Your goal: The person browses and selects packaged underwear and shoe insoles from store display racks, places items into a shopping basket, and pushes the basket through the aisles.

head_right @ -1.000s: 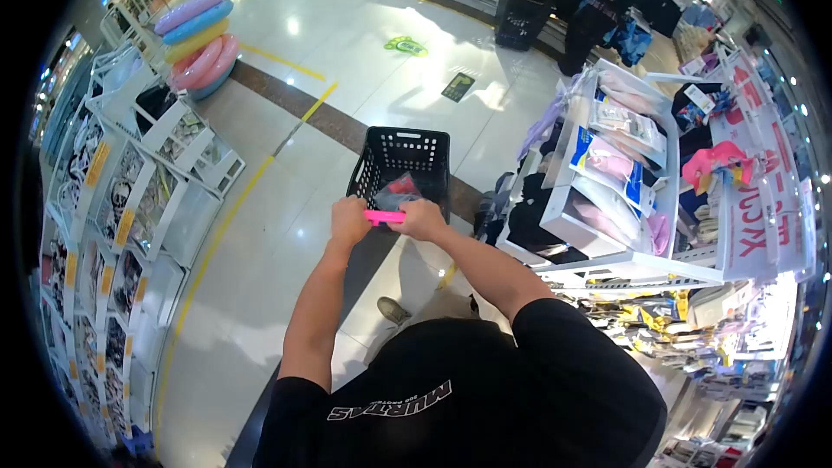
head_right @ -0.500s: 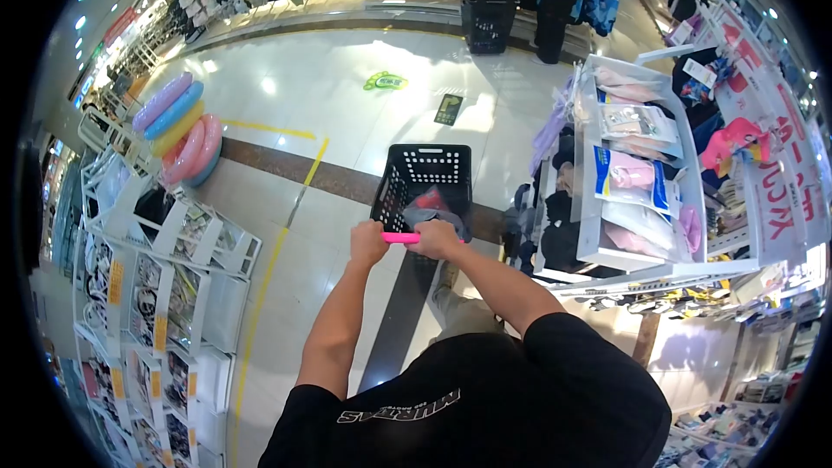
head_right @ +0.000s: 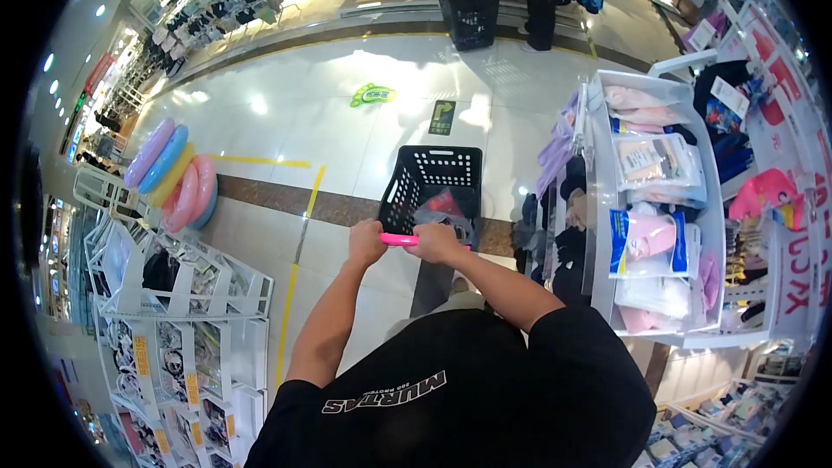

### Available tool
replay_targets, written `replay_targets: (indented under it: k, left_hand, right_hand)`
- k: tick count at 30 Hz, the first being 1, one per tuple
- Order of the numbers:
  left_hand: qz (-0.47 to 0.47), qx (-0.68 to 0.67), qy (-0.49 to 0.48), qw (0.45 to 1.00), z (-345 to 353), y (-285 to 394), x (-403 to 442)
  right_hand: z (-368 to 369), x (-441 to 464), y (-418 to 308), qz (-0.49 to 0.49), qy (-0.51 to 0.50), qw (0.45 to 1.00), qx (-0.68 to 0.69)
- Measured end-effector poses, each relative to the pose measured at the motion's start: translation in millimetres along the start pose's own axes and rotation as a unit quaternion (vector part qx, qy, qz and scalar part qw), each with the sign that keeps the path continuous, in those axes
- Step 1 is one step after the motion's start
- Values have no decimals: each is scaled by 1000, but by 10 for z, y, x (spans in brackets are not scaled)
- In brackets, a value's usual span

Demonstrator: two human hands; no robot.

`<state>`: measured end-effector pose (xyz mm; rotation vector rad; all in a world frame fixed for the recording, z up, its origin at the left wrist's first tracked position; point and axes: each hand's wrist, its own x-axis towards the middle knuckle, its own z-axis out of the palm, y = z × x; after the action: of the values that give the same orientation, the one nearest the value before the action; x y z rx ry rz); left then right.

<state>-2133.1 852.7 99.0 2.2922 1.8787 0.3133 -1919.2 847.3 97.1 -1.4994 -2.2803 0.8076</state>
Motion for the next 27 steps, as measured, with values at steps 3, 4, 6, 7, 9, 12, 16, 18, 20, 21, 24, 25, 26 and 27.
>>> replay_targets:
  k: [3,4,6,7,9,12,16,18,20,21,24,25,26,27]
  left_hand:
    - [-3,11,4,1000,65,-35,296]
    - [-6,16,8,1000,81,-29,400]
    - [5,0,10,1000,98,-44,639]
    - [12,-5,11,1000,89,-61,780]
    - [17,-8,0,1000,81,-83,1037]
    - [26,-5,-15,1000,69,-96,1419]
    - [33,-11,-36,999,104,-195,1975]
    - [50,-12,-48,997,97,-229,2259]
    - [69,-11,-53,996,148,-282,2552]
    - [79,-8,-56,995,156,-290,2708]
    - [113,-14,-56,992,132,-363,3118]
    - [121,-17,-55,991,156,-389,3262]
    - [123,-19,-67,990,177,-422,3417]
    - [132,-26,-59,989,154,-431,3553]
  right_hand:
    - [-95,236,108,13,6,1000,2]
    - [-138,311,149,19,6,1000,1]
    - [-196,486,249,23,24,999,-4]
    - [-218,590,300,24,35,999,-6]
    - [-278,767,378,38,42,998,-6]
    - [-451,1060,487,58,43,997,-16]
    - [-610,1489,595,71,67,995,-14]
    - [-682,1679,673,66,102,992,-20]
    - [-746,1867,748,75,119,990,-15]
    - [-780,1963,793,80,127,989,-10]
    - [-893,2275,824,118,128,984,-35]
    - [-920,2390,848,126,133,983,-29]
    - [-949,2497,871,135,137,981,-24]
    - [-977,2597,896,146,141,979,-19]
